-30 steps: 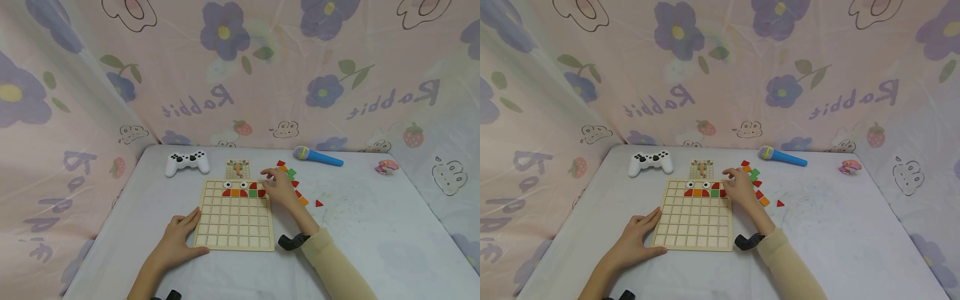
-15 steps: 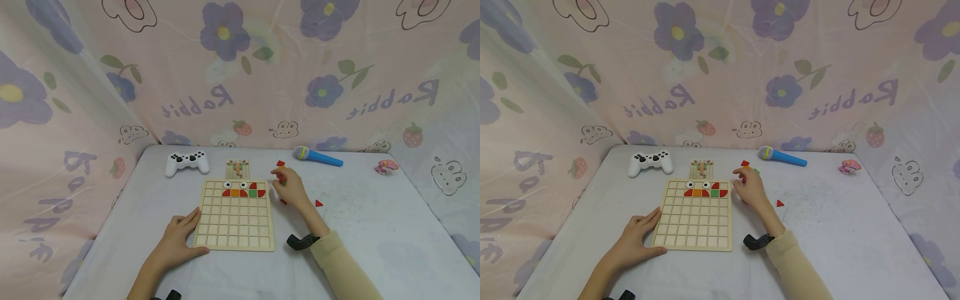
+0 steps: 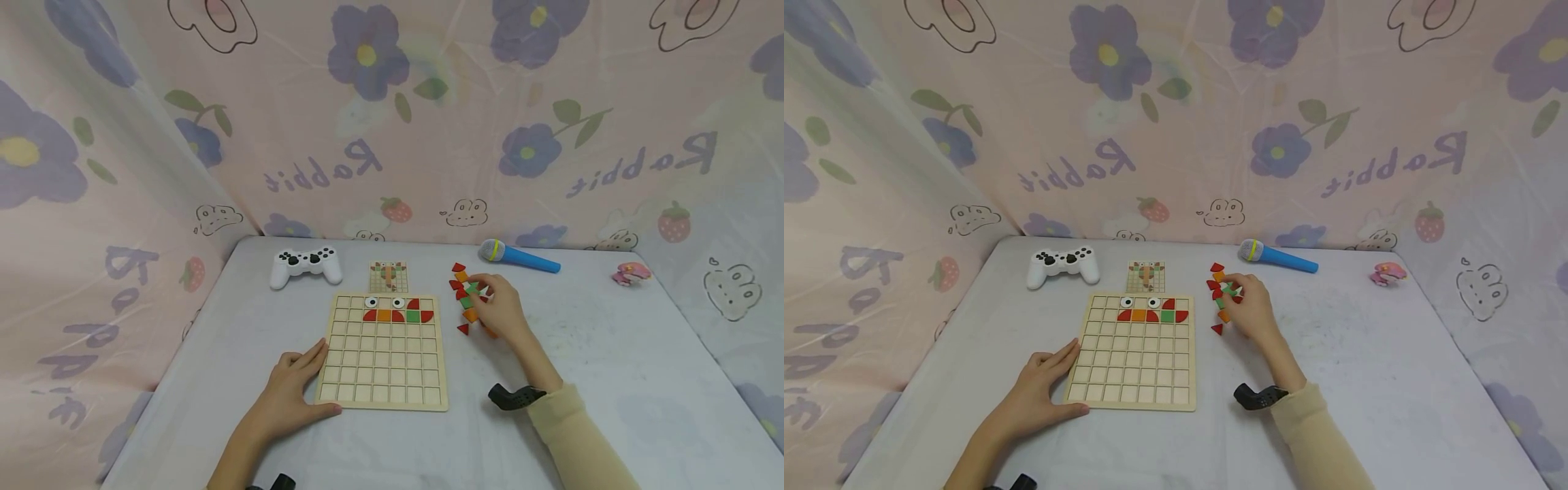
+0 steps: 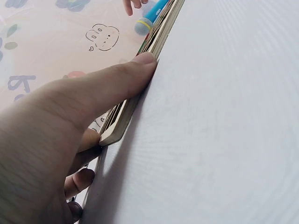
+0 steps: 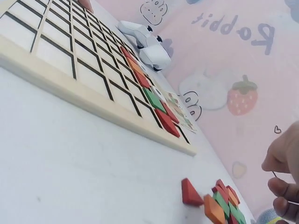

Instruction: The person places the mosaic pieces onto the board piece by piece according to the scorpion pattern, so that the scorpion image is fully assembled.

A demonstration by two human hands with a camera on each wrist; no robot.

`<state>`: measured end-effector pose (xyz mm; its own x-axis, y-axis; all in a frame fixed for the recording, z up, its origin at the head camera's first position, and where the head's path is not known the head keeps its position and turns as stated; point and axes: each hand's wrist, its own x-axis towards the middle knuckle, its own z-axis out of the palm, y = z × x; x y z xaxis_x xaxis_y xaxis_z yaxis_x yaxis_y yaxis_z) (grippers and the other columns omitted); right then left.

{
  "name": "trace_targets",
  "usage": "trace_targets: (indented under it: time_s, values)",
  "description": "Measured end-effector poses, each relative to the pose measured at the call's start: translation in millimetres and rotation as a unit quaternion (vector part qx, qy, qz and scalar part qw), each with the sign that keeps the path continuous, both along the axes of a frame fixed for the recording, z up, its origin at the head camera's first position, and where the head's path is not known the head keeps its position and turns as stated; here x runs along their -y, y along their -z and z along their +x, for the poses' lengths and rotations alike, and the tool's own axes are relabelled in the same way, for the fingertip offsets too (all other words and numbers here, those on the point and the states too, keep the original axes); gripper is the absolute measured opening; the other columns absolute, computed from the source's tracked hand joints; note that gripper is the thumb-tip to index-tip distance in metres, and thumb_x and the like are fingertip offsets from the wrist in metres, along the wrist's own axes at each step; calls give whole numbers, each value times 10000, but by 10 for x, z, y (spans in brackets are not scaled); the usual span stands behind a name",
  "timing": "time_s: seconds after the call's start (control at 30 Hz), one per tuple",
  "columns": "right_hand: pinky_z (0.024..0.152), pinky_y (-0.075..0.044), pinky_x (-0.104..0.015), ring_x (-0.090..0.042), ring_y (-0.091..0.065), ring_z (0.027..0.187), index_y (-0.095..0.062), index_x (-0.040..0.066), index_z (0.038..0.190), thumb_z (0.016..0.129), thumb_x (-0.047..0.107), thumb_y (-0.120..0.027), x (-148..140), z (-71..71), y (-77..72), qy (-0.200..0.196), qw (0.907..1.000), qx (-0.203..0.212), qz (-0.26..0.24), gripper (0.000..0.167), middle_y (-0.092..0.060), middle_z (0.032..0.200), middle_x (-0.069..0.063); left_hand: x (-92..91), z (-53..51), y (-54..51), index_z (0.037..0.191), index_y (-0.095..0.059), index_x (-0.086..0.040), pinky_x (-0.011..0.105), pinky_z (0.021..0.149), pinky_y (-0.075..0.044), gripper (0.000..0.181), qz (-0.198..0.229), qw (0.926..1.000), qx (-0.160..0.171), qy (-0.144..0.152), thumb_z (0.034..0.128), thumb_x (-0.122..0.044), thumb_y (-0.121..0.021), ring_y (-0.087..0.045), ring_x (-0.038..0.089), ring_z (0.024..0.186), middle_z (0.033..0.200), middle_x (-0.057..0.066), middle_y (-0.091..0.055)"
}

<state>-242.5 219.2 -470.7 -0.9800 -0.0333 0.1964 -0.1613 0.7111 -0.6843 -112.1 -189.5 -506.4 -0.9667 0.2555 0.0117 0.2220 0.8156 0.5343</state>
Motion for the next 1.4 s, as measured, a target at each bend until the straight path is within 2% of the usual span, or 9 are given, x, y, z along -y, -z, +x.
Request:
trace_targets:
  time_s: [0.23, 0.43, 0.6, 0.77, 0.93, 1.17, 1.4]
  values:
    - [764, -448, -374, -328, -515, 999, -697, 30, 1325, 998, 93, -614, -171, 40, 0, 76, 9999, 41, -89, 344, -629, 1098, -178, 3, 5, -1, 1611, -458, -133, 540, 1030, -447, 1106, -44, 10000, -29, 8, 733, -647, -891, -429, 250, 1298, 1718, -51, -348]
    - [769, -432, -382, -287, -502, 980, -692, 47, 1331, 1026, 113, -594, -426, 63, 1, 201, 9998, 10, 18, 327, -633, 1107, -167, 4, -1, 4, 1607, -465, -127, 539, 1028, -448, 1104, -22, 10000, -72, 25, 732, -652, -889, -432, 251, 1301, 1715, -45, -357]
    - [756, -432, -364, -263, -517, 942, -713, 35, 1293, 1022, 98, -611, -685, 98, 44, 67, 9996, -141, 251, 297, -645, 1063, -153, 1, -9, 15, 1612, -458, -136, 541, 1034, -446, 1111, -36, 10000, -44, 16, 733, -668, -881, -427, 254, 1310, 1717, -50, -351]
    - [720, -426, -298, -231, -518, 921, -732, 34, 1266, 1029, 107, -631, -899, 175, 106, -6, 9990, -45, 444, 268, -644, 1042, -132, 0, -11, 19, 1614, -454, -142, 539, 1034, -447, 1114, -53, 10000, -9, 18, 734, -681, -873, -425, 253, 1313, 1720, -56, -344]
    - [714, -412, -273, -218, -512, 906, -735, 22, 1252, 1032, 118, -648, -992, 210, 147, -40, 9992, -3, 409, 256, -641, 1026, -128, 3, -1, 5, 1608, -464, -130, 547, 1028, -450, 1107, -38, 10000, -23, 15, 733, -664, -882, -434, 266, 1309, 1718, -41, -351]
    - [751, -435, -285, -240, -517, 939, -722, 29, 1283, 1039, 161, -669, -949, 109, 202, -151, 9990, 172, 396, 282, -645, 1062, -139, 8, 2, 10, 1607, -467, -131, 547, 1029, -447, 1099, -31, 10000, -54, 29, 736, -658, -883, -432, 266, 1313, 1716, -43, -354]
    - [824, -451, -396, -271, -529, 969, -732, 45, 1291, 1011, 222, -735, -786, -63, 229, -638, 9960, 251, 574, 332, -654, 1064, -131, 8, -3, 15, 1605, -471, -134, 555, 1035, -445, 1097, 16, 10000, -75, 35, 733, -650, -890, -430, 270, 1318, 1714, -41, -360]
